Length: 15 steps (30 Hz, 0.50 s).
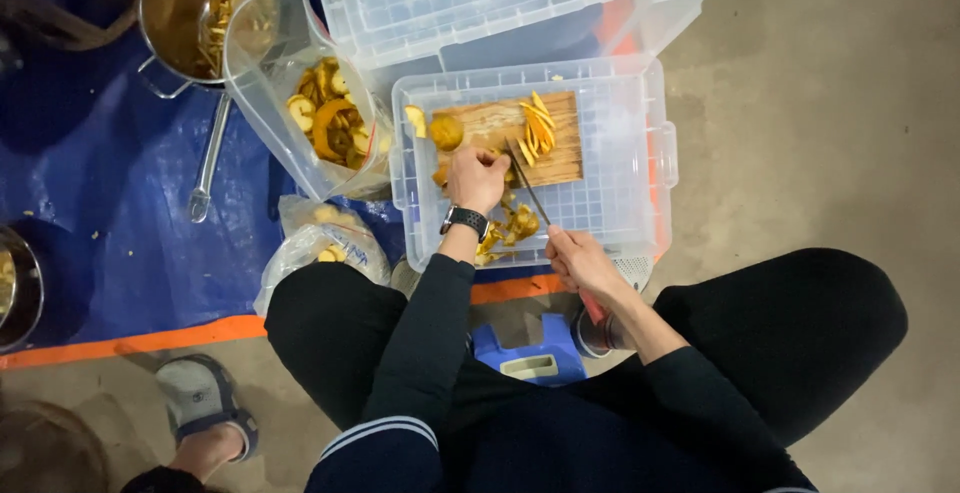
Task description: A person slices fruit into thin strips on a wooden cutting board using a knife while seated in a food preparation area.
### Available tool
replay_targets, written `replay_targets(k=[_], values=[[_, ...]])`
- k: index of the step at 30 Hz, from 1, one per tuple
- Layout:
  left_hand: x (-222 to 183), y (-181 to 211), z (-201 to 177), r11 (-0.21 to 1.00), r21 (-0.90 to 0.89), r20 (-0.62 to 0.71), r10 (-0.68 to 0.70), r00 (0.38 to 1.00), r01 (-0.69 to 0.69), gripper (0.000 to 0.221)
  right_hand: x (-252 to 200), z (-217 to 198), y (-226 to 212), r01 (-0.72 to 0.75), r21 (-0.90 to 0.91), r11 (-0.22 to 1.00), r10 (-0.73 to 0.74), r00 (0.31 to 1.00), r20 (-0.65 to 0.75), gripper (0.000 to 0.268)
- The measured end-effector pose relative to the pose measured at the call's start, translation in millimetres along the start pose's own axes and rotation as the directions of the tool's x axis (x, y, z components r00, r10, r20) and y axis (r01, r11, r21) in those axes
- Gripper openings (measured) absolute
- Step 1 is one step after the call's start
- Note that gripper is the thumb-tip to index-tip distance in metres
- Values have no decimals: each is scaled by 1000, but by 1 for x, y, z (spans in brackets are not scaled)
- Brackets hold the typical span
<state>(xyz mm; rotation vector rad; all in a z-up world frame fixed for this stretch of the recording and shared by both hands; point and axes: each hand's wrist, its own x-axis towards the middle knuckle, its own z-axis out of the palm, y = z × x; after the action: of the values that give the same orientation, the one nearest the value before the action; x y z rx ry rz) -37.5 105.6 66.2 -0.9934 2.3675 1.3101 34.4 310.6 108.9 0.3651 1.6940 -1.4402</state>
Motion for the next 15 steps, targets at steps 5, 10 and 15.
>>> replay_targets(k=[5, 10, 15], values=[[6, -19, 7, 1000, -8, -55, 16, 998, -17, 21, -8, 0, -6, -34, 23, 999, 34, 999, 7, 41], [12, -22, 13, 998, 51, -73, 27, 997, -23, 22, -7, -2, 0, -34, -4, 999, 34, 999, 31, 45], [5, -10, 13, 997, 68, -70, 28, 997, -23, 23, -11, -4, -12, -43, -47, 998, 45, 998, 40, 43]])
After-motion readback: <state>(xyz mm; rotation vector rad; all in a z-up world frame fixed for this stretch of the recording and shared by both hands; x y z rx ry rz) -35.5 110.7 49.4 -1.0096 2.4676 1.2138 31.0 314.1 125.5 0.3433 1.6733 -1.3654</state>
